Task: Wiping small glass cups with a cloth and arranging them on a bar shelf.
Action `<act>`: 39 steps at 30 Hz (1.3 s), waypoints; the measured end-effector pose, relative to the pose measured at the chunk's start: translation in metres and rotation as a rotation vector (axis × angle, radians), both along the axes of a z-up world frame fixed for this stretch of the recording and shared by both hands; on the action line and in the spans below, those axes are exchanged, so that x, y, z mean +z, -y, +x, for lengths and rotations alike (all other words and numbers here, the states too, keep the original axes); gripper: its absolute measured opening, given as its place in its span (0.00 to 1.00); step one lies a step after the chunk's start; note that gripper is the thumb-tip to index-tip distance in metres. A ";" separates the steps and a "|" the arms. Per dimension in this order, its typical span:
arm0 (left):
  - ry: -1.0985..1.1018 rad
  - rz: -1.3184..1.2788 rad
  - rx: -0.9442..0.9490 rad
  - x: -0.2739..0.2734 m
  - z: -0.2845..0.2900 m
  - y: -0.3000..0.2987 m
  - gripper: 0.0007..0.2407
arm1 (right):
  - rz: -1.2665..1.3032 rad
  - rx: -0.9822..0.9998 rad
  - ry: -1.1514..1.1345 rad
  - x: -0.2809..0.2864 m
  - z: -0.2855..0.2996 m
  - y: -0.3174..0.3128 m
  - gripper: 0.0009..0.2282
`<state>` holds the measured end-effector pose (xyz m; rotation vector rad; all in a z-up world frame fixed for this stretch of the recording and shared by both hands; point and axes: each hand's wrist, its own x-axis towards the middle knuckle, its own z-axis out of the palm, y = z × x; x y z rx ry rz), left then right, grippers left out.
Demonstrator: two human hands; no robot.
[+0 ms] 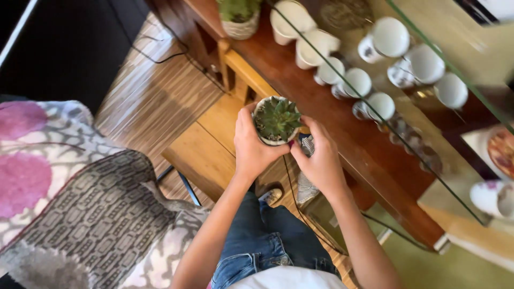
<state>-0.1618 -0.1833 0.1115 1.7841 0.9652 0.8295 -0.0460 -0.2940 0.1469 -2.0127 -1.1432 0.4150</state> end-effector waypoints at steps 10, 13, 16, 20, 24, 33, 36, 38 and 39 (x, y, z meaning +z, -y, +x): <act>-0.081 -0.005 0.049 -0.014 0.026 -0.091 0.39 | -0.001 0.030 -0.024 -0.016 0.030 -0.094 0.22; -0.076 0.046 0.028 -0.025 0.045 -0.112 0.40 | -0.022 0.033 -0.023 -0.022 0.048 -0.115 0.22; -0.107 0.018 0.044 -0.035 0.061 -0.125 0.40 | -0.079 0.010 -0.088 -0.030 0.059 -0.131 0.21; -0.114 0.086 0.051 -0.044 0.080 -0.138 0.40 | -0.115 -0.023 -0.013 -0.045 0.070 -0.141 0.24; -0.117 0.062 0.024 -0.052 0.094 -0.150 0.40 | -0.129 -0.060 -0.027 -0.061 0.081 -0.146 0.25; -0.196 0.081 -0.025 -0.069 0.111 -0.164 0.40 | -0.141 -0.074 -0.088 -0.087 0.106 -0.156 0.22; -0.220 0.063 -0.036 -0.072 0.115 -0.168 0.39 | -0.125 -0.085 -0.106 -0.088 0.107 -0.161 0.22; -0.217 0.049 -0.045 -0.080 0.118 -0.169 0.39 | -0.127 -0.085 -0.077 -0.092 0.107 -0.161 0.23; -0.212 0.036 -0.053 -0.084 0.120 -0.169 0.39 | -0.128 -0.084 -0.046 -0.094 0.107 -0.161 0.24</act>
